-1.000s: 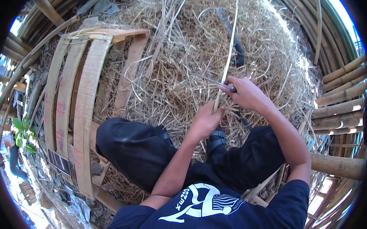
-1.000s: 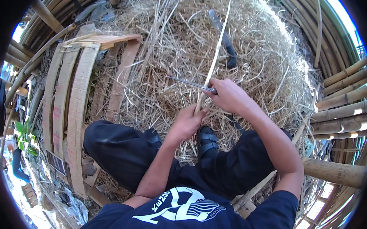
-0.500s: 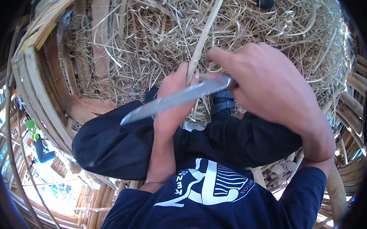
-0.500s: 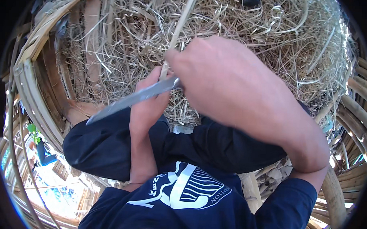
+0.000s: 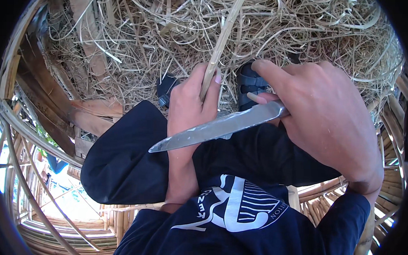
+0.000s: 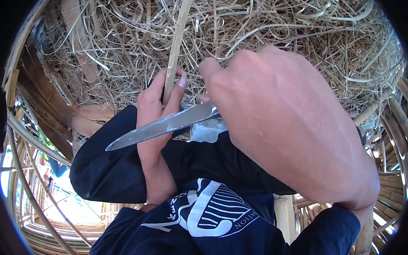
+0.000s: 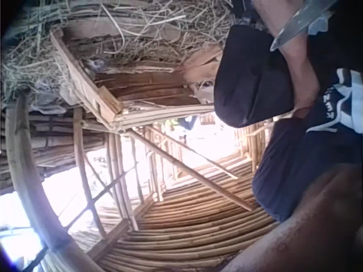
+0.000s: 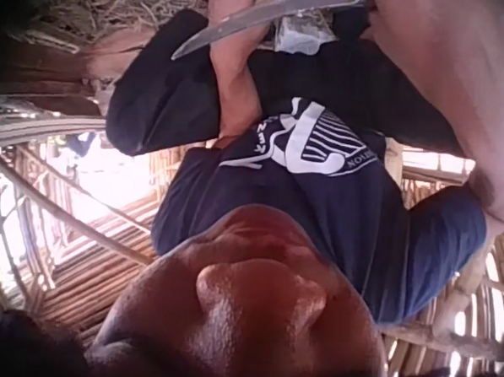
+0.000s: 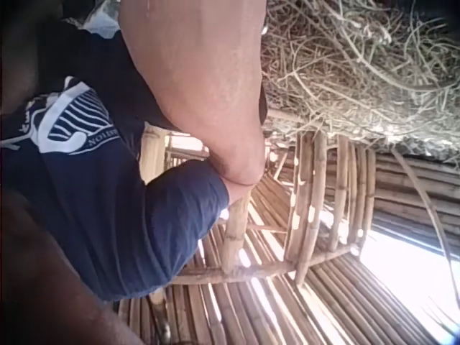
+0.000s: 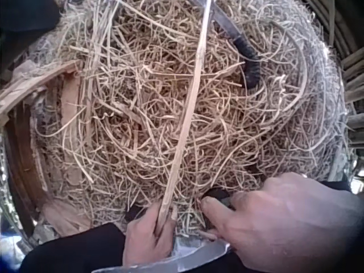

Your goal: The person shaves and smooths a long strip of bamboo using a knife, holding the strip with one hand and scraping along its surface with the blade.

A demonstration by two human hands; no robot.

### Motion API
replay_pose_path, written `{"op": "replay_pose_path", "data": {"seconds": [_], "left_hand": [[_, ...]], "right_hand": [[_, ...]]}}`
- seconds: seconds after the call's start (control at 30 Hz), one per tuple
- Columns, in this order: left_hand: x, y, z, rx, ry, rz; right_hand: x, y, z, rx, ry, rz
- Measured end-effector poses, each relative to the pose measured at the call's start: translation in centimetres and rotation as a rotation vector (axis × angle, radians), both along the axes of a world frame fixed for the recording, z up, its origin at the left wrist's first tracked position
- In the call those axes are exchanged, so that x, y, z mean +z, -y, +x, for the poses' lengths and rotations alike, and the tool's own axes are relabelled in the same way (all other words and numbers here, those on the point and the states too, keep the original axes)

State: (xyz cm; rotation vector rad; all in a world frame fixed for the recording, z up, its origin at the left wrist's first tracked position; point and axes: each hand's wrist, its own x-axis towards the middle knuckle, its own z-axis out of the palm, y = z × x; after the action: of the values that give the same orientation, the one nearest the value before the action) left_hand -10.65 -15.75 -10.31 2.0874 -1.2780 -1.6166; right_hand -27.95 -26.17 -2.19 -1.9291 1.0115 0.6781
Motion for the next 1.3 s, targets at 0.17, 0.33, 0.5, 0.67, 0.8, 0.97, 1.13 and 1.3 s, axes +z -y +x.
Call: {"op": "replay_pose_path", "data": {"seconds": [0.17, 0.33, 0.5, 0.67, 0.8, 0.97, 1.13, 1.3], "left_hand": [[-0.2, -1.2, -0.4, 0.040, -0.023, -0.035], [0.5, -1.9, -1.0, 0.055, -0.052, -0.062], [1.7, -2.7, -2.0, 0.058, -0.102, -0.147], [2.8, -4.3, -1.8, 0.093, -0.107, -0.267], [3.5, -4.9, -1.9, 0.032, -0.051, -0.340], [2.8, -5.1, -2.0, 0.008, -0.150, -0.434], [1.8, -5.4, -1.8, 0.017, -0.144, -0.461], [-1.9, -5.0, -1.7, 0.034, -0.185, -0.407]], "right_hand": [[0.7, -0.8, -0.1, -0.026, -0.046, 0.033], [0.9, -2.3, -0.5, -0.030, -0.047, -0.017], [2.2, -3.9, -0.9, -0.044, -0.066, -0.045], [3.8, -6.6, -1.4, -0.028, 0.000, -0.171], [4.8, -8.4, -2.5, 0.063, 0.030, -0.318], [6.3, -9.1, -2.1, -0.009, -0.002, -0.420], [7.8, -9.5, -2.1, -0.103, -0.133, -0.592], [9.2, -11.1, -2.0, -0.176, -0.145, -0.676]]}}
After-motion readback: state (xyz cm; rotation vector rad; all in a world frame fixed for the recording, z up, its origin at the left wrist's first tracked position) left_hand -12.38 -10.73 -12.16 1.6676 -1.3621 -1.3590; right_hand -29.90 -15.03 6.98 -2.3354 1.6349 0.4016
